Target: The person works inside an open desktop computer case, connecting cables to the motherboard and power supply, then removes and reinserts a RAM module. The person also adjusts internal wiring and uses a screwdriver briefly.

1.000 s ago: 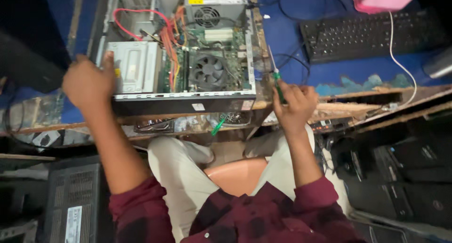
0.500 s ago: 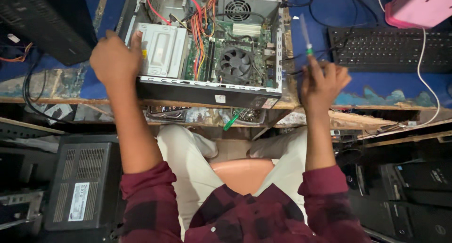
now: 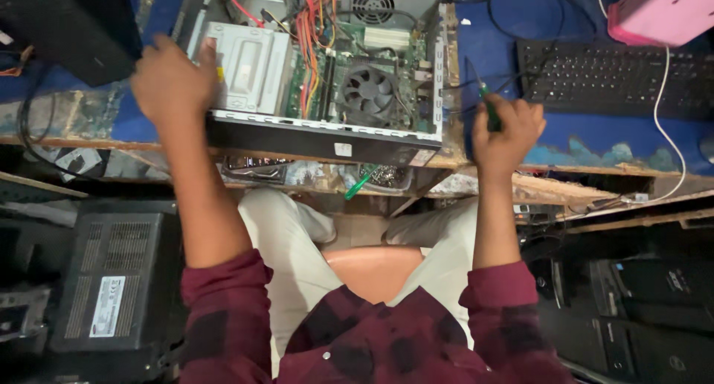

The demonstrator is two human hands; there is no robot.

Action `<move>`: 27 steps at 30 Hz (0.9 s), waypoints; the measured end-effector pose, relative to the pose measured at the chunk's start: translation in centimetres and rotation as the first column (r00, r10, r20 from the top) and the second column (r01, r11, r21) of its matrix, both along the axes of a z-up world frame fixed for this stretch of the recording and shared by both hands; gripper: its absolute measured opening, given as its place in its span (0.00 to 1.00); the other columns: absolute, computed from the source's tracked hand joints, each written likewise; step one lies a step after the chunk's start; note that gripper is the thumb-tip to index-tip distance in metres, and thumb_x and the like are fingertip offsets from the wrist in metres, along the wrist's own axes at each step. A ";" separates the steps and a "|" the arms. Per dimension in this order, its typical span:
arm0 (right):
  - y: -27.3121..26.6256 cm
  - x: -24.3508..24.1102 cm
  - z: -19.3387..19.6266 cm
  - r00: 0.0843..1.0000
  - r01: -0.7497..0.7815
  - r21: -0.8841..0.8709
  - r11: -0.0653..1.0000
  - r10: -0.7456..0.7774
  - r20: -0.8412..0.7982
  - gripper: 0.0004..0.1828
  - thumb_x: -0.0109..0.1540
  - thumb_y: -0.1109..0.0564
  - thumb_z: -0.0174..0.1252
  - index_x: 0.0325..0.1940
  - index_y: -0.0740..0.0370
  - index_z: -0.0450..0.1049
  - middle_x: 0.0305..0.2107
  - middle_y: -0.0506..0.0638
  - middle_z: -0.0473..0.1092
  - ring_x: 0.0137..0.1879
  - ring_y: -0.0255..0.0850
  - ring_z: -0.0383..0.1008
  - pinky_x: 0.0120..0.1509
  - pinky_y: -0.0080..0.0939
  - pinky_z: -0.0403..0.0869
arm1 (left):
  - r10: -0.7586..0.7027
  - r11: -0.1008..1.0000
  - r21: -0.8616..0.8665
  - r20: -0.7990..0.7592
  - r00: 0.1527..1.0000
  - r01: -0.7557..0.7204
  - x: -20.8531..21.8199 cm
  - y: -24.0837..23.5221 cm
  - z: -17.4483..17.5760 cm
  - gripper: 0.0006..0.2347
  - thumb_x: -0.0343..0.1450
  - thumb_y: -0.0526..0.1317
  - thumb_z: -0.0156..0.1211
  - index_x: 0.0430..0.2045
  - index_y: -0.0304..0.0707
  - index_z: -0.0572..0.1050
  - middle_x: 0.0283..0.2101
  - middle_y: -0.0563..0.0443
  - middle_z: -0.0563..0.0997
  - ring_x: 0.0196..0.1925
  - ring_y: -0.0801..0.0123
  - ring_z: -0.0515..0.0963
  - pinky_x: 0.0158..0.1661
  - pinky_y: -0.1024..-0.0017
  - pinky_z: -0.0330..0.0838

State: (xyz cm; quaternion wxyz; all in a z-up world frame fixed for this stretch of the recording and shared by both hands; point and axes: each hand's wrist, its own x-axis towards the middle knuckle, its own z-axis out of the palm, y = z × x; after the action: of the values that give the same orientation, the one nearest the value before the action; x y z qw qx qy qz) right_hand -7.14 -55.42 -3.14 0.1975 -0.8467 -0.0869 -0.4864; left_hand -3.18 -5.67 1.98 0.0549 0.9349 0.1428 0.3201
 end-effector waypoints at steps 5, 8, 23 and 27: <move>0.0 0.2 0.1 0.999 0.043 0.010 0.999 -0.043 -0.021 0.09 0.63 0.52 0.68 0.46 0.52 0.83 0.35 0.49 0.73 0.49 0.50 0.68 0.57 0.52 0.61 | 0.041 0.999 -0.023 0.013 0.999 -0.040 -0.3 -0.7 -0.1 0.28 0.76 0.60 0.58 0.43 0.22 0.74 0.40 0.27 0.80 0.40 0.36 0.80 0.39 0.46 0.71; 0.1 -0.1 -0.2 0.997 0.060 0.003 0.998 -0.060 0.042 0.09 0.62 0.50 0.70 0.44 0.52 0.84 0.35 0.47 0.76 0.51 0.51 0.67 0.60 0.53 0.58 | 0.053 0.998 -0.026 0.034 0.998 -0.052 -0.2 -0.8 -0.3 0.27 0.75 0.58 0.58 0.42 0.23 0.75 0.39 0.28 0.81 0.39 0.38 0.81 0.38 0.47 0.72; -0.3 -0.1 -0.6 0.998 0.034 -0.085 0.996 -0.030 0.051 0.11 0.66 0.50 0.67 0.50 0.53 0.82 0.43 0.48 0.76 0.66 0.51 0.68 0.77 0.56 0.56 | 0.052 0.999 0.004 0.007 0.999 -0.052 -0.5 -0.9 0.1 0.25 0.77 0.57 0.58 0.42 0.25 0.76 0.37 0.30 0.81 0.37 0.37 0.82 0.35 0.46 0.74; 0.0 0.4 0.2 0.998 0.020 -0.140 0.990 -0.028 -0.052 0.12 0.64 0.47 0.69 0.47 0.54 0.81 0.40 0.49 0.76 0.57 0.48 0.72 0.77 0.61 0.54 | 0.069 0.996 0.068 -0.072 0.995 -0.064 -0.8 -1.1 0.6 0.30 0.76 0.61 0.58 0.44 0.20 0.75 0.39 0.25 0.80 0.36 0.35 0.81 0.33 0.47 0.74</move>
State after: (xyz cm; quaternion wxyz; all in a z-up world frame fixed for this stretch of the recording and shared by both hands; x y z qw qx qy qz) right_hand -6.75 -55.47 -2.93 0.1343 -0.8722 -0.1051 -0.4584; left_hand -3.98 -6.74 2.57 0.0082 0.9423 0.1652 0.2912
